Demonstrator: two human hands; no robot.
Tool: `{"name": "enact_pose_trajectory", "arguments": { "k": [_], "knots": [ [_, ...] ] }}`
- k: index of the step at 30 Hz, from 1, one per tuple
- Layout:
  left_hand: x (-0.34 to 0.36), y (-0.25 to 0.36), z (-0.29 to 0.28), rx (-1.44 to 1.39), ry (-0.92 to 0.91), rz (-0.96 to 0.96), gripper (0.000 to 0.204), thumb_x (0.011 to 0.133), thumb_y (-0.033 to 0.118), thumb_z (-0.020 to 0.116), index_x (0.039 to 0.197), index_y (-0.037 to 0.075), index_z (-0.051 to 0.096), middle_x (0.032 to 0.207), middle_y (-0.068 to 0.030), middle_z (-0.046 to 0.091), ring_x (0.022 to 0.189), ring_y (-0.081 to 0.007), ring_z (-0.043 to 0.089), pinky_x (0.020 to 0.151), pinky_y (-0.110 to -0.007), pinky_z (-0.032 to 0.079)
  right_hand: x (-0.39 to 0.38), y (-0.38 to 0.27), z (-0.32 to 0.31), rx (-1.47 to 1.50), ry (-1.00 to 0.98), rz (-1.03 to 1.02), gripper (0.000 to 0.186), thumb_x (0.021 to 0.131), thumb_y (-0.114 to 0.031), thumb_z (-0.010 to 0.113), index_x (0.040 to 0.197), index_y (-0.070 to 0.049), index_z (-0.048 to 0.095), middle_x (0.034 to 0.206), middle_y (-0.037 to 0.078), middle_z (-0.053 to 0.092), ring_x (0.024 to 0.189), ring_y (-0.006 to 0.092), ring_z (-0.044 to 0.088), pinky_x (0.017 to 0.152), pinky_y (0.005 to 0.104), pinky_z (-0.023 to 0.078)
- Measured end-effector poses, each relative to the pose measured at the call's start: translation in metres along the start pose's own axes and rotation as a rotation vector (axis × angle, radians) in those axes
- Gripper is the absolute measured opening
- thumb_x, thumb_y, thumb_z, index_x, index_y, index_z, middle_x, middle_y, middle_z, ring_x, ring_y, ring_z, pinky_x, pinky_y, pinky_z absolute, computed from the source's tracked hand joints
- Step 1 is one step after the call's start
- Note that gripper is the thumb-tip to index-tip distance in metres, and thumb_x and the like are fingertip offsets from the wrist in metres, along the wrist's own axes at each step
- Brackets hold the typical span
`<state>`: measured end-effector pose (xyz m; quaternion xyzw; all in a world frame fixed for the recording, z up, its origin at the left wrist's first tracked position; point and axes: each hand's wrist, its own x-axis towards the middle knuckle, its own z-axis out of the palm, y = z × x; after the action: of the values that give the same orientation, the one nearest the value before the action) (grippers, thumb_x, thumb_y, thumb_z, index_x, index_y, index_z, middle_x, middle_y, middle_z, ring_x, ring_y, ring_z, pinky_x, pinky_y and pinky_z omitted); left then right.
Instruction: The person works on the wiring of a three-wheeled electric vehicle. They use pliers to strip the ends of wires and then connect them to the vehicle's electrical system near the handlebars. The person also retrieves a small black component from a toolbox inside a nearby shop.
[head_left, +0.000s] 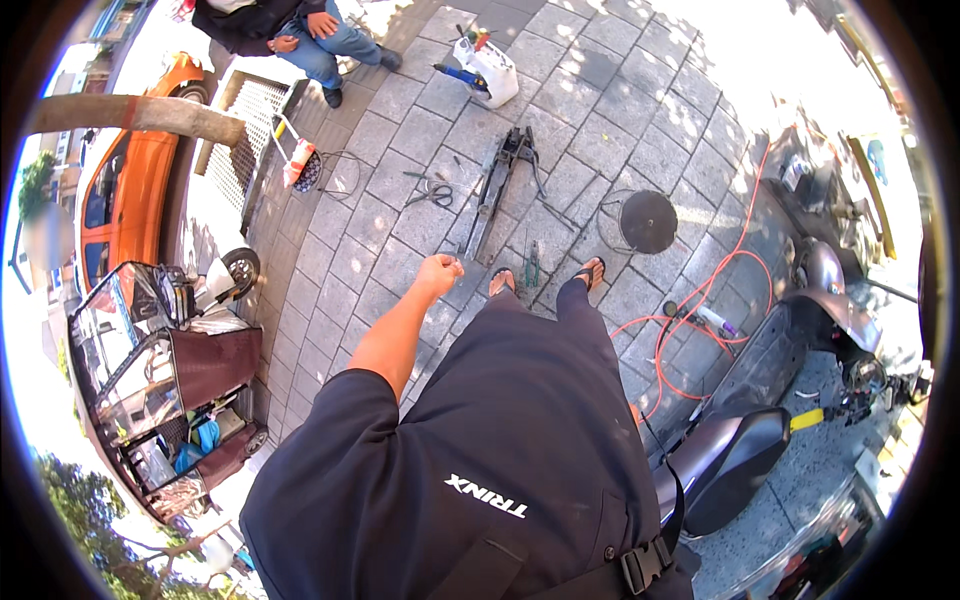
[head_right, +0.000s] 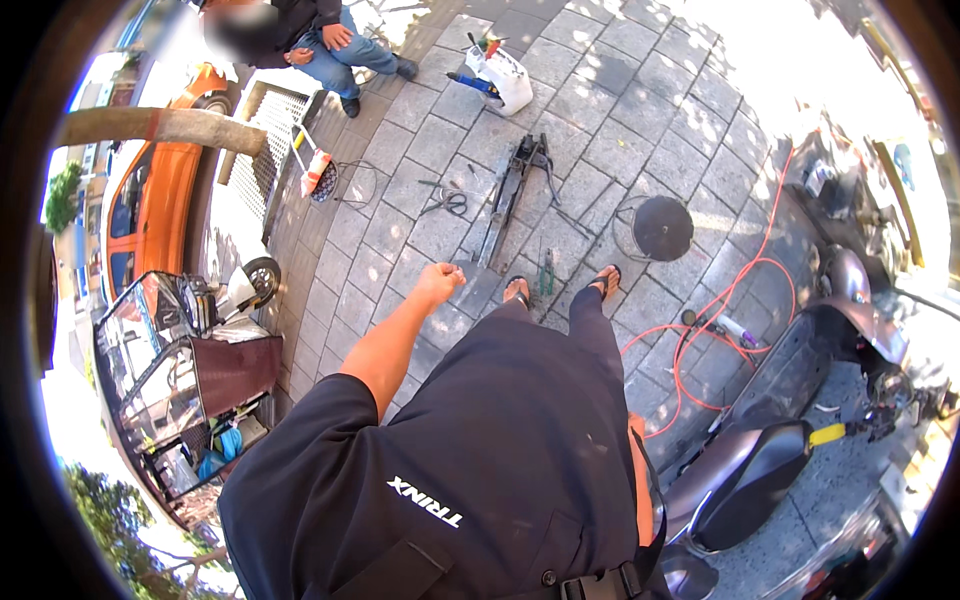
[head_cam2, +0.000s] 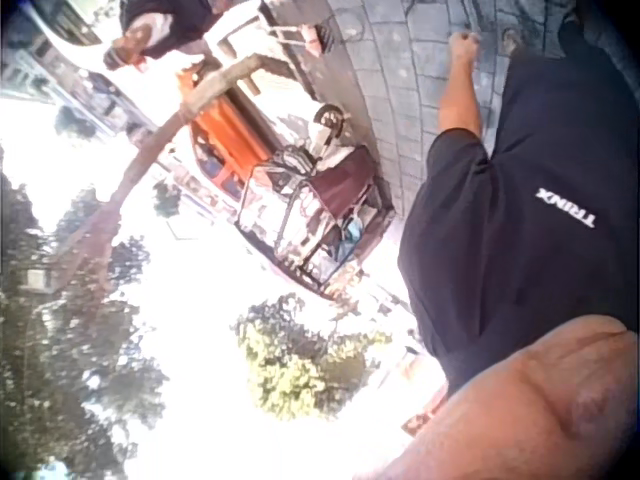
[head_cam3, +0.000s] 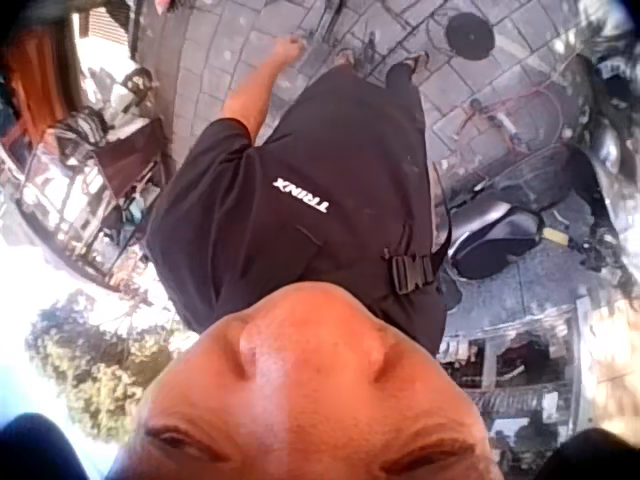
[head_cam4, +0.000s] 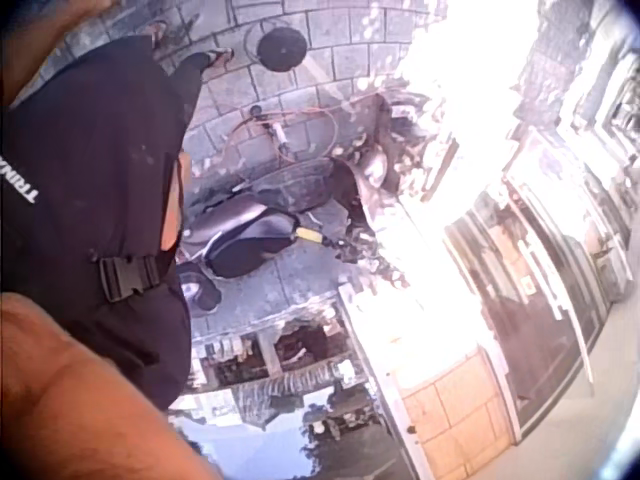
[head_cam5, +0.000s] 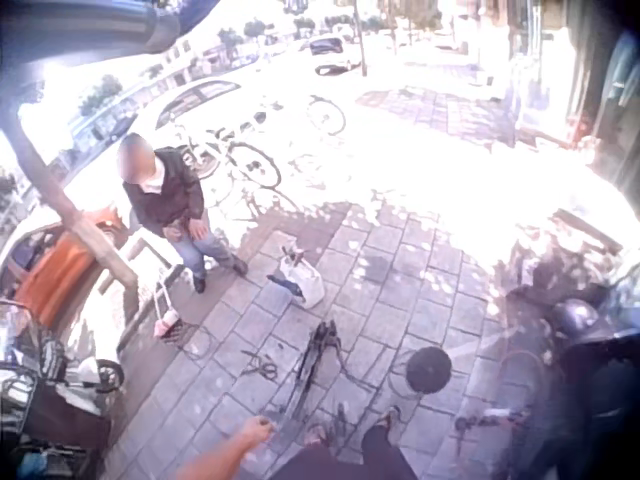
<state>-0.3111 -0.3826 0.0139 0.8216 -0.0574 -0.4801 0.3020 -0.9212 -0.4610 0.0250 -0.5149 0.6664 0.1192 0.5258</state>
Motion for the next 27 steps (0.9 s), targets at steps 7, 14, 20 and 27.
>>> {"name": "enact_pose_trajectory", "arguments": {
  "k": [7, 14, 20, 27],
  "knots": [
    [-0.034, 0.053, 0.043, -0.095, 0.215, 0.022, 0.03, 0.105, 0.016, 0.065, 0.126, -0.005, 0.07, 0.104, -0.0105, 0.079, 0.096, -0.0174, 0.073, 0.089, -0.033, 0.054, 0.136, -0.121, -0.138, -0.046, 0.01, 0.146, 0.028, 0.097, -0.022, 0.064, 0.103, 0.004, 0.074, 0.073, 0.01, 0.069, 0.06, 0.0224, 0.067, 0.052, 0.0403, 0.052],
    [-0.027, 0.062, 0.078, -0.004, 0.206, -0.096, 0.028, 0.099, 0.012, 0.073, 0.119, -0.007, 0.073, 0.099, -0.0111, 0.077, 0.089, -0.018, 0.071, 0.084, -0.034, 0.055, 0.273, -0.248, -0.247, -0.097, 0.224, -0.172, 0.034, 0.099, -0.027, 0.062, 0.107, 0.003, 0.074, 0.082, 0.008, 0.073, 0.065, 0.0196, 0.07, 0.059, 0.0359, 0.054],
    [0.031, 0.139, 0.09, 0.206, 0.147, -0.167, 0.03, 0.093, 0.015, 0.079, 0.113, -0.007, 0.075, 0.094, -0.0103, 0.077, 0.085, -0.017, 0.069, 0.078, -0.035, 0.056, 0.3, -0.358, -0.265, 0.003, 0.091, -0.146, 0.042, 0.096, -0.032, 0.063, 0.113, 0.004, 0.076, 0.099, 0.021, 0.076, 0.093, 0.0307, 0.073, 0.083, 0.042, 0.055],
    [0.223, 0.338, 0.095, 0.103, -0.006, -0.077, 0.021, 0.091, 0.018, 0.079, 0.095, -0.002, 0.074, 0.077, -0.0073, 0.07, 0.07, -0.015, 0.063, 0.065, -0.033, 0.051, 0.362, -0.356, -0.29, -0.126, 0.201, 0.088, 0.042, 0.092, -0.033, 0.065, 0.106, 0.005, 0.077, 0.086, 0.02, 0.074, 0.077, 0.0299, 0.073, 0.07, 0.0425, 0.056]
  ]
}}
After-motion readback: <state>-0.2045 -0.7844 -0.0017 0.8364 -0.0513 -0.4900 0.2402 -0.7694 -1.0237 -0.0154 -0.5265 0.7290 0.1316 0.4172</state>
